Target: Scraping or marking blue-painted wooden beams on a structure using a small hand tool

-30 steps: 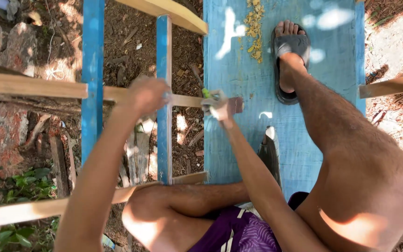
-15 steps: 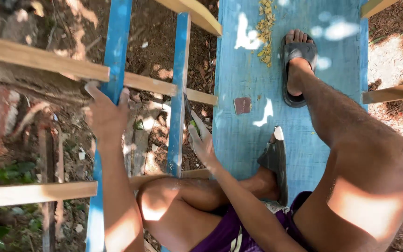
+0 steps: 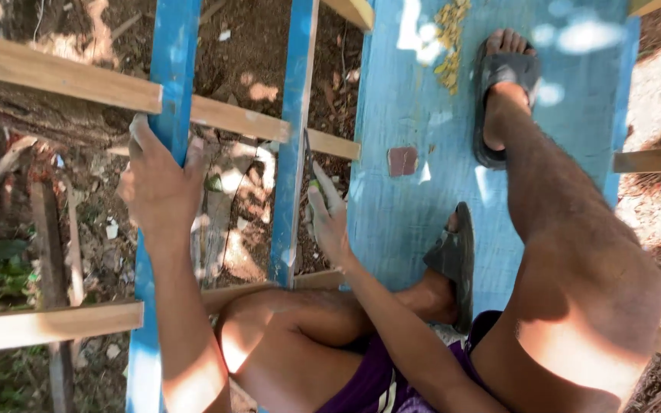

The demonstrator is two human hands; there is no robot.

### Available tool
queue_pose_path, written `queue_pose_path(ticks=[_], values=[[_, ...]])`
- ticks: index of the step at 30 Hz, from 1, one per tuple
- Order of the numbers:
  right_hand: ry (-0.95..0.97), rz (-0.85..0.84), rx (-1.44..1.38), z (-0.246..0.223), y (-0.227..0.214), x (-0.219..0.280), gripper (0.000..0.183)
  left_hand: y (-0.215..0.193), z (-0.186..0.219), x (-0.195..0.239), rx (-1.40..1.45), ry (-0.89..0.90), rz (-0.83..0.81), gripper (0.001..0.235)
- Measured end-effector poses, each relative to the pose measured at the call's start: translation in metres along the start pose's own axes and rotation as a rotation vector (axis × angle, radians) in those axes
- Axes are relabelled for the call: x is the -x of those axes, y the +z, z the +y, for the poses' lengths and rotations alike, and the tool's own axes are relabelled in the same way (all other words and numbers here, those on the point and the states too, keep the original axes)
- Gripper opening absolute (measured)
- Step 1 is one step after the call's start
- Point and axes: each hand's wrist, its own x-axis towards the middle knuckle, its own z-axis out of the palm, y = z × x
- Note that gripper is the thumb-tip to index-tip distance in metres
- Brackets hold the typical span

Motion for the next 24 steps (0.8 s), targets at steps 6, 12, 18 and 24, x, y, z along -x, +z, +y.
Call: queue_pose_path(ticks=[6,12,18,24], values=[[0.084,0.050,0.043,-0.004,-0.002,0.001,0.063,-0.001,0.008,-0.002,-0.032,-0.069,-0.007,0.066],[0.087,0.084,0.016,-0.017,0.003,0.004,0.062,0.001,0.007,-0.006,-0.012,-0.034,0.000,0.065],[0.057,0.022,-0.050,-0.010,-0.006,-0.005,0.053,-0.011,0.015,0.004,0.129,0.009,0.008,0.062],[0.123,0.054,-0.042,-0.018,-0.006,-0.004,0.063,-0.006,0.010,0.006,0.116,-0.019,-0.009,0.065]])
